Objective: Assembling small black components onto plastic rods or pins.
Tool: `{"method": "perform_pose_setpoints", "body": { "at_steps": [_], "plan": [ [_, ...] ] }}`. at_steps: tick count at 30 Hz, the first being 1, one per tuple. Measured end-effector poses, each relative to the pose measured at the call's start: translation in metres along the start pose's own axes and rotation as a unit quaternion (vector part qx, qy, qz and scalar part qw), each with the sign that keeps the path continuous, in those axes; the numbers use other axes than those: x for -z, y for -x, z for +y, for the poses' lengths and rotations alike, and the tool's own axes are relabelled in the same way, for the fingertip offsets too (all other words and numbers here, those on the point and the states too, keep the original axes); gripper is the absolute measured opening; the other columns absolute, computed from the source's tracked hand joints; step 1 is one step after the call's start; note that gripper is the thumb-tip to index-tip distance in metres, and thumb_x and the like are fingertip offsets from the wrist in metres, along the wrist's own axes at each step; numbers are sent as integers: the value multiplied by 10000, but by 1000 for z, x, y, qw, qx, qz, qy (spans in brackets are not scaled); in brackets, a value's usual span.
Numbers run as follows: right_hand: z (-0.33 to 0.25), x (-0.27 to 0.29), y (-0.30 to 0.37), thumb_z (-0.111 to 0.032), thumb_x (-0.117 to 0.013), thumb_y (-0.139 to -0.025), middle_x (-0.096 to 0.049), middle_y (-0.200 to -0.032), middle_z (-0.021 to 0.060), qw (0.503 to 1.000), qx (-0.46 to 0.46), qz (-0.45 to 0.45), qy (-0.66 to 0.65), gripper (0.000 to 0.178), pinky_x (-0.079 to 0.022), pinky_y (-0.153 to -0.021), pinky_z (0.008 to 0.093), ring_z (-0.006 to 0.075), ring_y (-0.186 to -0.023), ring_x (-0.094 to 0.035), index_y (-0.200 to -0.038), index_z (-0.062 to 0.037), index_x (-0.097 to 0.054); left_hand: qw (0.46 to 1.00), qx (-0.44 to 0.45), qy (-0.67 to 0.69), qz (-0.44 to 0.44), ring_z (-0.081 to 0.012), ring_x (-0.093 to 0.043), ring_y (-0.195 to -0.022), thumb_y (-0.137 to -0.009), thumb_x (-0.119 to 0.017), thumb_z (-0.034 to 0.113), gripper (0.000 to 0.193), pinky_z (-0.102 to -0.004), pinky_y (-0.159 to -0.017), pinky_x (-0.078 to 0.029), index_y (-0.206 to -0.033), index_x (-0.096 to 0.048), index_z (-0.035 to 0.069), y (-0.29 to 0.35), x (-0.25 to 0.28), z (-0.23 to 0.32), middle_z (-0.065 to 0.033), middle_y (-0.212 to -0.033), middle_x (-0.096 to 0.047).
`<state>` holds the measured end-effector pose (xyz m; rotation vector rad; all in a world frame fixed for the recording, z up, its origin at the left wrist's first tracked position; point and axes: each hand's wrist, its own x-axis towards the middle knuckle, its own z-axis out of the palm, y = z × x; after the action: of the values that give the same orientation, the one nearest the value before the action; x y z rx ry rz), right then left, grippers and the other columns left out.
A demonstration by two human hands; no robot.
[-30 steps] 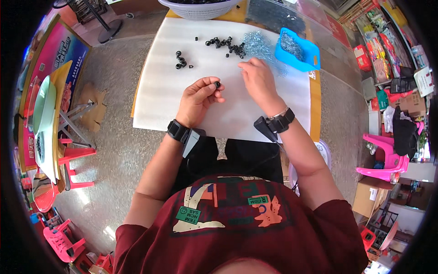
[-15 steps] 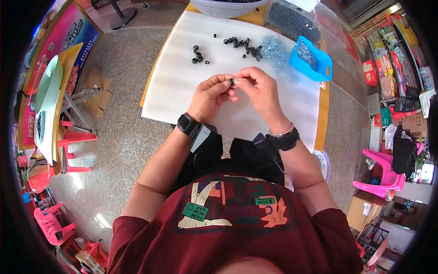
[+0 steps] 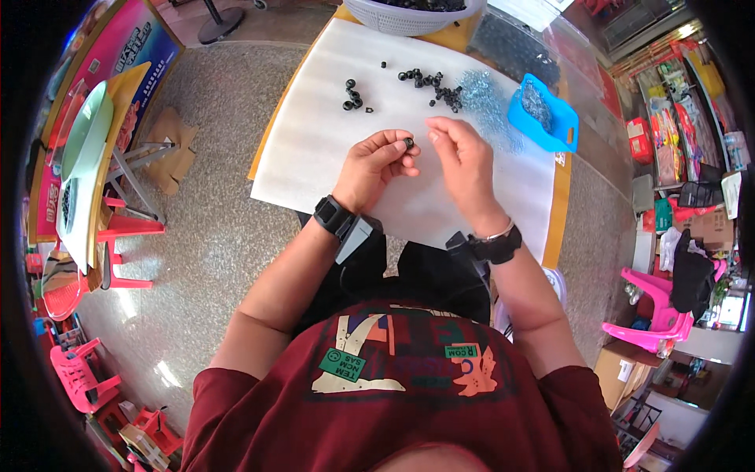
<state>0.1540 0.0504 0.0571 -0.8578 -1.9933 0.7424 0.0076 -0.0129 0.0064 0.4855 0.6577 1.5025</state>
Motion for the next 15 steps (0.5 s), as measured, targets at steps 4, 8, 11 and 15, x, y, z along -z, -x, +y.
{"method": "perform_pose_setpoints", "body": {
  "at_steps": [4, 8, 11, 15],
  "plan": [
    [25, -8, -41, -52, -560, -831, -649, -847, 147, 994, 56, -87, 47, 124, -494, -695, 373, 307, -796, -633, -917, -16, -641, 1000, 10, 18, -22, -162, -616, -707, -905, -502, 55, 195, -306, -686, -543, -1070, -558, -35, 3, 1, 5, -120, -883, -634],
    [38, -36, -71, -74, -585, -801, -648, -854, 150, 978, 62, -197, 20, 121, -492, -703, 377, 315, -801, -628, -886, -25, -655, 999, 20, 31, -39, -162, -608, -655, -881, -490, 63, 197, -290, -650, -532, -1048, -552, -23, 5, 3, 5, -119, -872, -626],
    [43, -58, -82, -106, -600, -784, -634, -838, 137, 966, 106, -236, 2, 127, -488, -698, 384, 319, -787, -614, -869, -36, -664, 999, 32, 28, -27, -162, -608, -648, -893, -486, 71, 193, -296, -658, -532, -1050, -554, -19, 4, 3, 5, -116, -869, -627],
    [49, -70, -83, -112, -594, -767, -611, -810, 127, 952, 185, -237, 47, 153, -484, -689, 390, 324, -752, -596, -892, -50, -659, 999, 32, 36, -26, -164, -610, -659, -898, -487, 73, 200, -297, -664, -531, -1062, -556, -17, 5, 3, 4, -113, -871, -627]
  ]
}}
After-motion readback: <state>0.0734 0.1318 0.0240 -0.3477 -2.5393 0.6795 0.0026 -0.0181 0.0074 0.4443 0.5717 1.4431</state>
